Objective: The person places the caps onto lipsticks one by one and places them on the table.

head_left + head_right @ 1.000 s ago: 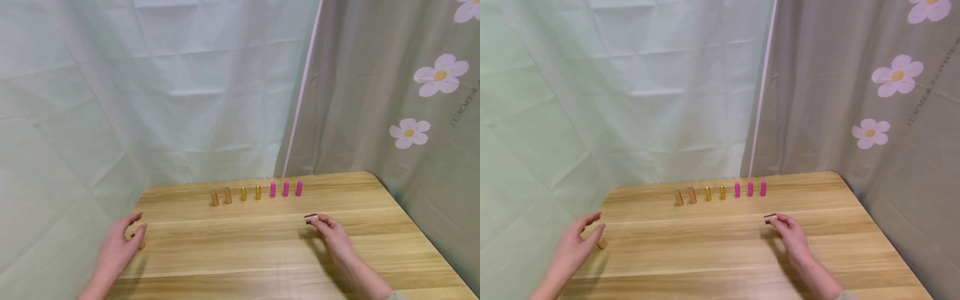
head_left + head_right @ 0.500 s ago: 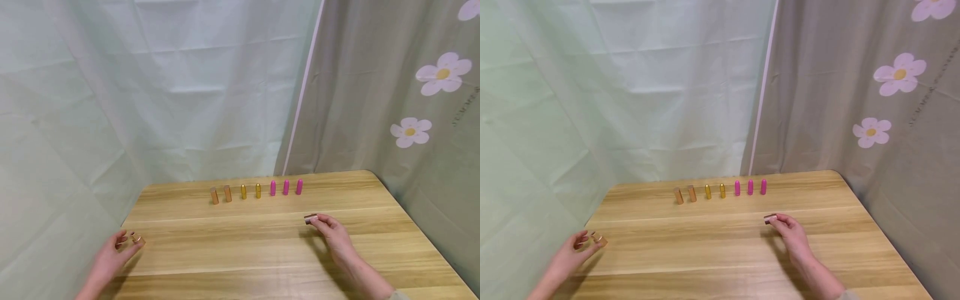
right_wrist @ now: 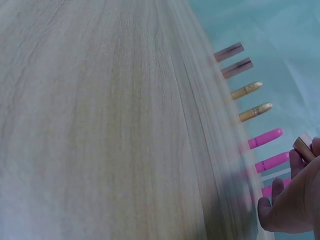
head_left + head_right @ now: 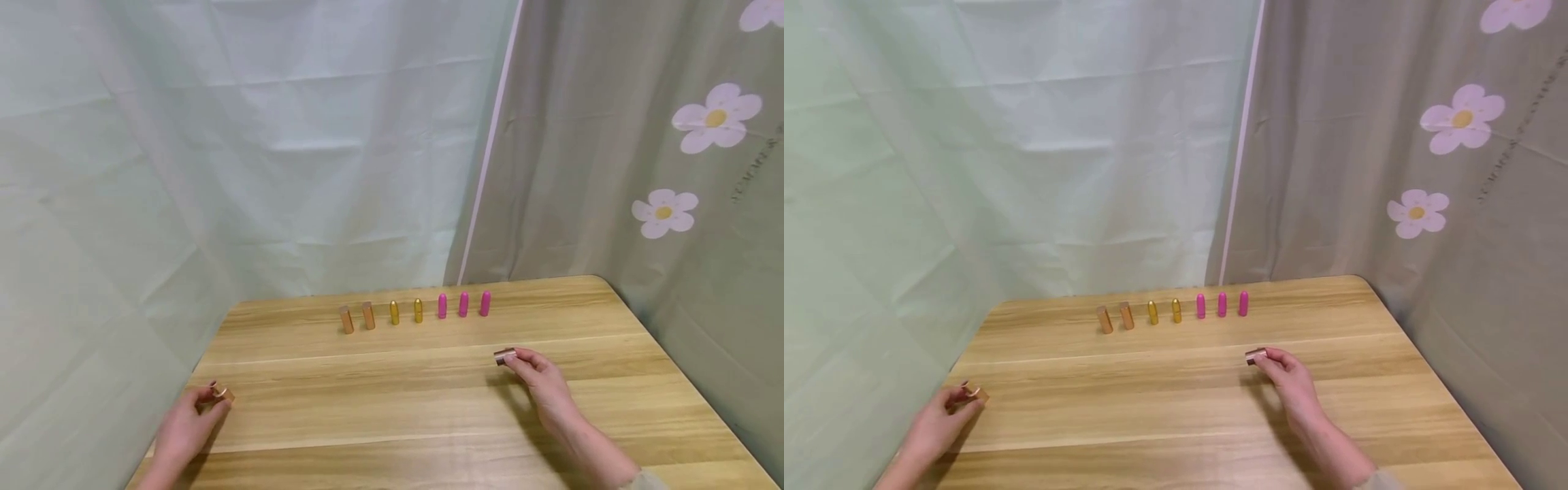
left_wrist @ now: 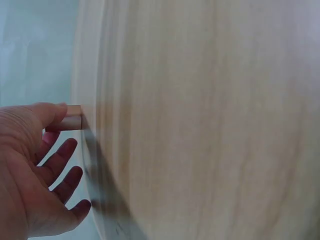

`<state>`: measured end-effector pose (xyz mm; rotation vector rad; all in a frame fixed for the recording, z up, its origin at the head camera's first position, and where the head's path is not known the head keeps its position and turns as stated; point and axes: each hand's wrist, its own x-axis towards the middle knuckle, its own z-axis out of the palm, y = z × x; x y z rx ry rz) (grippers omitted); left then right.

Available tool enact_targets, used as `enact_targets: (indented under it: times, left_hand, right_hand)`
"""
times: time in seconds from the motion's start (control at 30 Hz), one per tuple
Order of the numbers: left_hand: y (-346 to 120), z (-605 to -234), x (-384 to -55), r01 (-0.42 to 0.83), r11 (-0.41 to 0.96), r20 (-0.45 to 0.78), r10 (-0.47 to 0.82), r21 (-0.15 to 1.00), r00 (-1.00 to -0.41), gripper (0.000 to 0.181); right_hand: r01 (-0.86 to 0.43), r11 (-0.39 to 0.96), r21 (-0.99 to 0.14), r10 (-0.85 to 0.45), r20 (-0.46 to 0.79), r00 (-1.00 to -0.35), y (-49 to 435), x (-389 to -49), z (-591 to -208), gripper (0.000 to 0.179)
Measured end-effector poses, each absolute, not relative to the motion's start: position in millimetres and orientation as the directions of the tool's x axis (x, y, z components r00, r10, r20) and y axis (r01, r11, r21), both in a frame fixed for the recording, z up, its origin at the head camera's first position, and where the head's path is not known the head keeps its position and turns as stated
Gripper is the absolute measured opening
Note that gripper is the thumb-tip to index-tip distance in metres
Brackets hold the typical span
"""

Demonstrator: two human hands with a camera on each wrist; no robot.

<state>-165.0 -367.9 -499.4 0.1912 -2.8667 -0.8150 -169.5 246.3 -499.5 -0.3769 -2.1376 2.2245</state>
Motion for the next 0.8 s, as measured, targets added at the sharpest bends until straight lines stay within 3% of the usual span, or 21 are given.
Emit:
enact_targets:
  times: [0.17,0.43,0.6,0.8]
  left_hand:
    - [-364.3,-502.8,-166.4,-0.089,0.835,0.142,-0.196,0.543,-0.970,0.051]
    - [-337.3,-489.7,-167.7,-0.101,0.760,0.039,-0.163,0.642,-0.986,0.047]
    - [-309.1,-479.8,-168.1,-0.035,0.769,0.071,-0.104,0.638,-0.992,0.042]
    - [-272.8,-467.9,-170.7,0.132,0.806,0.220,0.002,0.577,-0.975,0.028]
  right_hand:
    - [0.155,-0.069,-0.986,0.188,-0.165,-0.968,247.7,-170.7,-499.2,0.043]
    - [0.160,-0.056,-0.986,0.194,-0.168,-0.967,251.8,-172.4,-493.6,0.040]
    - [0.136,0.010,-0.991,0.182,-0.132,-0.975,256.2,-175.3,-491.0,0.051]
    - [0.134,0.005,-0.991,0.157,-0.131,-0.979,261.4,-178.2,-489.2,0.048]
